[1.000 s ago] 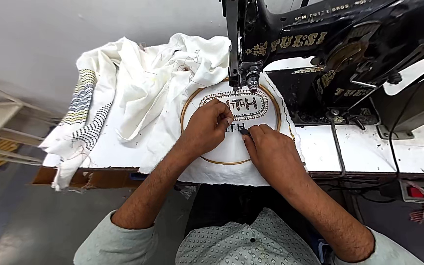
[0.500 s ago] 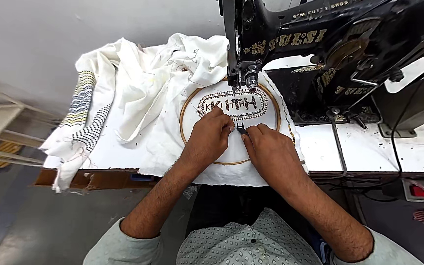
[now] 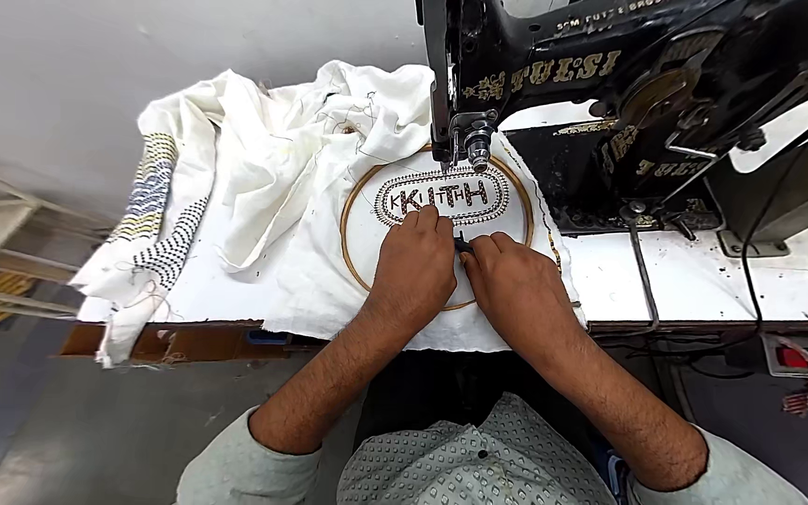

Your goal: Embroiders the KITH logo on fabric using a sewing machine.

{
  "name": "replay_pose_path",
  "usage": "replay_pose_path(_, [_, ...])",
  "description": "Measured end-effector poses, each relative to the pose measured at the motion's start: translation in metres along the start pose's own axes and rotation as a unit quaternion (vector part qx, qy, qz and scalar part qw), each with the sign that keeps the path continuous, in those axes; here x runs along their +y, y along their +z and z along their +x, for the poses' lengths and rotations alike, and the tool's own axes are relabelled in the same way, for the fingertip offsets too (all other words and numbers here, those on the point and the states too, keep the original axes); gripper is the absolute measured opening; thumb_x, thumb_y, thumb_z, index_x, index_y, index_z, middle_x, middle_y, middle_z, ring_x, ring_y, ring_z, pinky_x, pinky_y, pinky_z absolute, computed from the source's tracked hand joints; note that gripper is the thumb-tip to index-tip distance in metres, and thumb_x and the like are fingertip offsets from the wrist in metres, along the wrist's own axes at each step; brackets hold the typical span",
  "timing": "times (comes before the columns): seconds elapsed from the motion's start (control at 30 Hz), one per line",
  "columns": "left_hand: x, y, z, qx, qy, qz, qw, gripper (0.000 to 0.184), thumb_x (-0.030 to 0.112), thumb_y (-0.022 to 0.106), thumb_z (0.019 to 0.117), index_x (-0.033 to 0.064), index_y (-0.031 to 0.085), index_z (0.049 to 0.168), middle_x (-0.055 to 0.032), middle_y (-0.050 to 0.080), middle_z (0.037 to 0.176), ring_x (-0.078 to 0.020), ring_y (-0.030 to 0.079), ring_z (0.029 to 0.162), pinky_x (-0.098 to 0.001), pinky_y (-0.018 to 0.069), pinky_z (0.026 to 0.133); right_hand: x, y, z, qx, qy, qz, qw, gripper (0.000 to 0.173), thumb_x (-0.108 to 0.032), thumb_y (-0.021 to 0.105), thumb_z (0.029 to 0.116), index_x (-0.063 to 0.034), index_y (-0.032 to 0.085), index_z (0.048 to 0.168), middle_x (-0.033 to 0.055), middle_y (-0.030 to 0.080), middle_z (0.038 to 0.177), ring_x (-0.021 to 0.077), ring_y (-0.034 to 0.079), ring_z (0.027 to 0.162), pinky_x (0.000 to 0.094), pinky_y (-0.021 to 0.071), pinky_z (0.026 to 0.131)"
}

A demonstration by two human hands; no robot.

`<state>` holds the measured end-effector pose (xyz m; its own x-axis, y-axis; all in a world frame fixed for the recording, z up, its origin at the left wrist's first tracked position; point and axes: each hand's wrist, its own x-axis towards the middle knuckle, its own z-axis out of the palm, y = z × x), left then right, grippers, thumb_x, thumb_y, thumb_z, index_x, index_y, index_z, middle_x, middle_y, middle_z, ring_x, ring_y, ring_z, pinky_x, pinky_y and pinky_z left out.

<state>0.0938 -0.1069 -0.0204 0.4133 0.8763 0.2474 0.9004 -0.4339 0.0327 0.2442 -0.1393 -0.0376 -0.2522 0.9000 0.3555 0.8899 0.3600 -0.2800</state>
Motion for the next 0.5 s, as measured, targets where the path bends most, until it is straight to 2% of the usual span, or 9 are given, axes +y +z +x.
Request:
replay_pose_path(0.13, [-0.006,0.007,0.002,-0.022,-0.018,-0.044,0.999,0.011,0.007,0.058,0.0927,-0.0007,0.063,0.1,-0.0187,0.062,0.105,-0.0368,0.062,0.103,-0.0496,0.0514,0.079,0.001,-0.001,0.0,-0.003,-0.009,0.007,1.0,0.022,-0.02,0.057,0.1054,-0.0027,0.068,0.099,0.0113,0.062,0.082,0.0272,0.066,0.071,0.04,0.0531,0.059])
replay_pose_path(0.27, [-0.009,0.01,0.003,-0.009,-0.029,-0.089,0.996,0.008,0.005,0.059,0.0903,0.0001,0.063,0.096,-0.017,0.06,0.101,-0.0352,0.062,0.1,-0.0494,0.052,0.081,0.002,0.002,0.003,0.002,-0.017,0.004,1.0,0.024,-0.021,0.056,0.1051,-0.0025,0.067,0.095,0.0115,0.061,0.08,0.0278,0.066,0.07,0.0398,0.0522,0.058])
replay_pose_path(0.5, [-0.007,0.012,0.001,0.005,-0.029,-0.078,0.997,0.006,0.006,0.058,0.091,0.001,0.061,0.092,-0.0163,0.059,0.099,-0.0353,0.061,0.098,-0.0487,0.0508,0.079,-0.001,0.001,0.004,-0.009,-0.003,0.002,1.0,0.025,-0.021,0.054,0.1064,-0.0034,0.066,0.093,0.0114,0.059,0.079,0.0283,0.065,0.071,0.0404,0.0521,0.059])
